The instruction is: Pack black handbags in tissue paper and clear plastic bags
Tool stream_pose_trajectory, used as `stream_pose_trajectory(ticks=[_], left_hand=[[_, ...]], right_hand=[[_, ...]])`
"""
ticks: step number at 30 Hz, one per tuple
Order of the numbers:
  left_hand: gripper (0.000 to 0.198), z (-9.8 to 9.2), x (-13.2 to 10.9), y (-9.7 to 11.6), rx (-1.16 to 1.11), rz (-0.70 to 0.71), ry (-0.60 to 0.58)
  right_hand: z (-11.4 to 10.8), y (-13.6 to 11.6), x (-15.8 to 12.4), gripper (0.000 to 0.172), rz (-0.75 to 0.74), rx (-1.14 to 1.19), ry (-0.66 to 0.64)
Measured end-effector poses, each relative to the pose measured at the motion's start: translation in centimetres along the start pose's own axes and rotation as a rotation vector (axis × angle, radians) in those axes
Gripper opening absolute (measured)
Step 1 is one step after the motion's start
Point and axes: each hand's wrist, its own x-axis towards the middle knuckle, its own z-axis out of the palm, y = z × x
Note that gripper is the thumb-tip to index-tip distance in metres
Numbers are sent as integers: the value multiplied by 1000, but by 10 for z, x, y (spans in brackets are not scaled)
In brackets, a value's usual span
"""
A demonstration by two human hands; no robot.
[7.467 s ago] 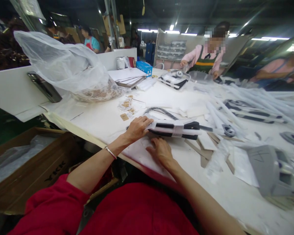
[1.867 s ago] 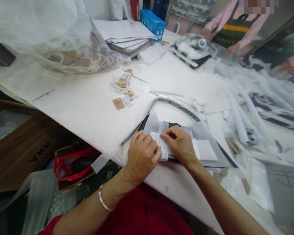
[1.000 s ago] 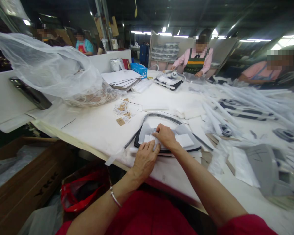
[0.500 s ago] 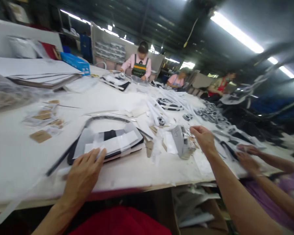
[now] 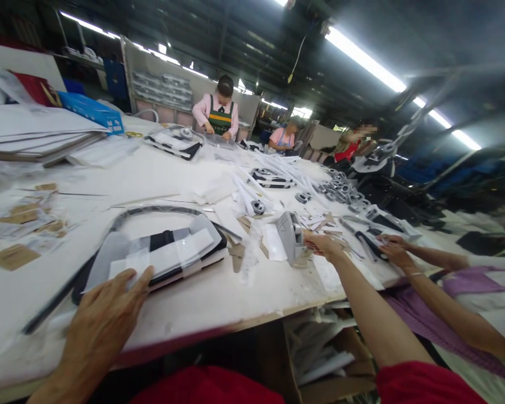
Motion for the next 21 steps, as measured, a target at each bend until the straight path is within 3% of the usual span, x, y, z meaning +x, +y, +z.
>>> stream_pose_trajectory(ticks=[6,12,17,21], left_hand=[[42,0,1,1,164,35,-86],[43,-3,2,7,165,20,-53],[43,0,4,9,109,-39,2],[38,-2,3,13,124,-53,9]], right_hand=[[3,-10,-8,19,32,162,45],[-10,-3,-42,23,4,280,151],[0,23,-67,26,72,177,116],[11,15,-82,37,19,-37,42]])
